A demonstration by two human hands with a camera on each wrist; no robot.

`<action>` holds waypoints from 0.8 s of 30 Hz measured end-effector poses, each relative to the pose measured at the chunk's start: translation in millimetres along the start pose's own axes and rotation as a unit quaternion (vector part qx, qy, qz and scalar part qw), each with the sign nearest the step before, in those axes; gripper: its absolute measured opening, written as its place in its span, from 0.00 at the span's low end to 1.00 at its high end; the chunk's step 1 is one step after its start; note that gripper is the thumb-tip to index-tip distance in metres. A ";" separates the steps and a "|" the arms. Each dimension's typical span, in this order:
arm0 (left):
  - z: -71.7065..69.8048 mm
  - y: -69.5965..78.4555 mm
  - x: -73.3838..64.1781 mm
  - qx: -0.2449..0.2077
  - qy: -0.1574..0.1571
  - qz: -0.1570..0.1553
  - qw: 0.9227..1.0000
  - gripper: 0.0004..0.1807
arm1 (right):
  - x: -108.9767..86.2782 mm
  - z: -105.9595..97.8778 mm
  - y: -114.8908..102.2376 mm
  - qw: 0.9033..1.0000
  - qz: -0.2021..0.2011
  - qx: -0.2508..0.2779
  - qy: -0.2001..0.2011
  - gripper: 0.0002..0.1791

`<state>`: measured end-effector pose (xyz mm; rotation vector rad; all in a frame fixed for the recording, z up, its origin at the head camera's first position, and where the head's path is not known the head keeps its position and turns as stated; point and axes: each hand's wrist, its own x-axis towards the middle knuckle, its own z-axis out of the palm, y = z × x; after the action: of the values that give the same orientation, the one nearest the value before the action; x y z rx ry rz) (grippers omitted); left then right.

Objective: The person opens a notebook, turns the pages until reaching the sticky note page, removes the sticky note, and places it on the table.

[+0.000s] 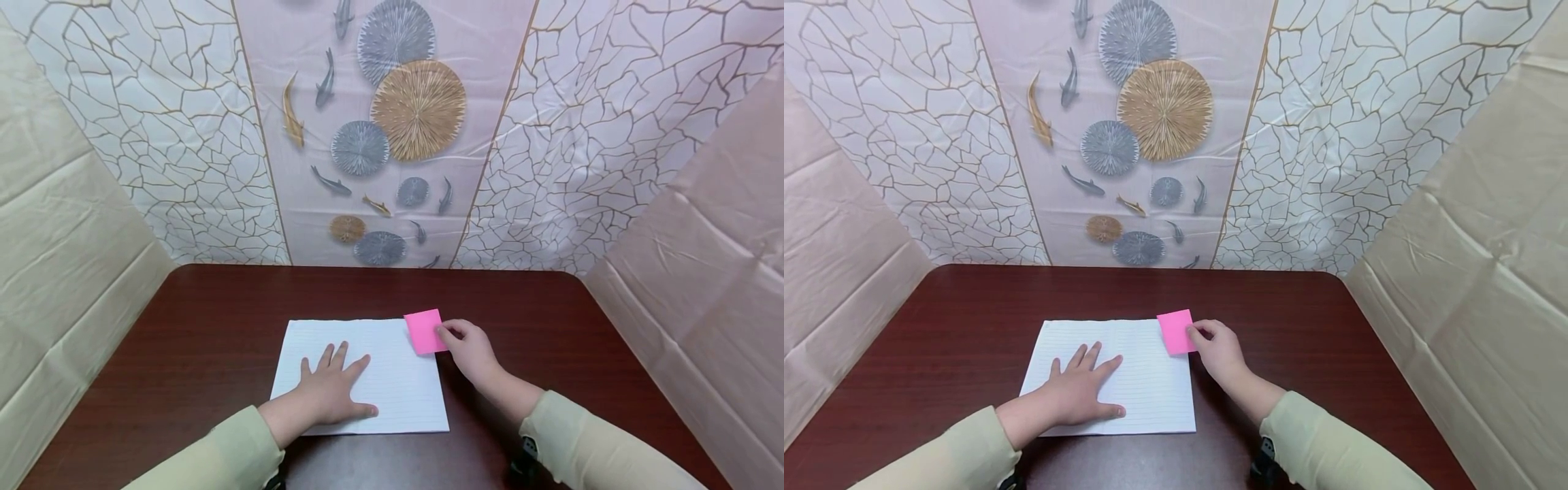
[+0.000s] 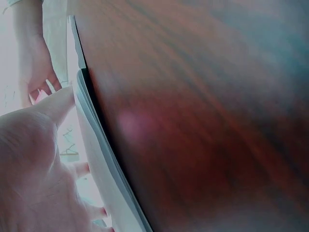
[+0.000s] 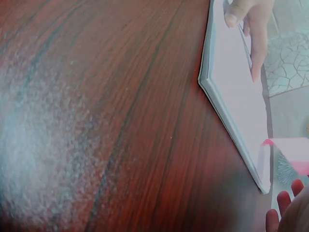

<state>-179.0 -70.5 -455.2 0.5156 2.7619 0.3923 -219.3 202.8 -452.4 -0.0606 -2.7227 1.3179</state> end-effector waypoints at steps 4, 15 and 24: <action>1.5 -0.3 -0.6 -0.001 -0.001 -0.003 1.000 0.51 | -0.1 -1.9 1.6 0.999 0.037 0.030 -0.001 0.14; -0.5 2.2 -2.3 -0.002 -0.001 0.001 1.000 0.51 | -1.4 -16.3 11.6 0.998 0.058 0.037 0.004 0.18; -2.0 0.1 1.1 -0.005 -0.012 -0.001 1.000 0.51 | -0.3 -41.5 20.9 0.998 -0.031 -0.049 0.010 0.15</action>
<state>-180.6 -70.3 -453.6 0.5104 2.7359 0.3977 -214.3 248.1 -443.2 0.0015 -2.7480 1.1628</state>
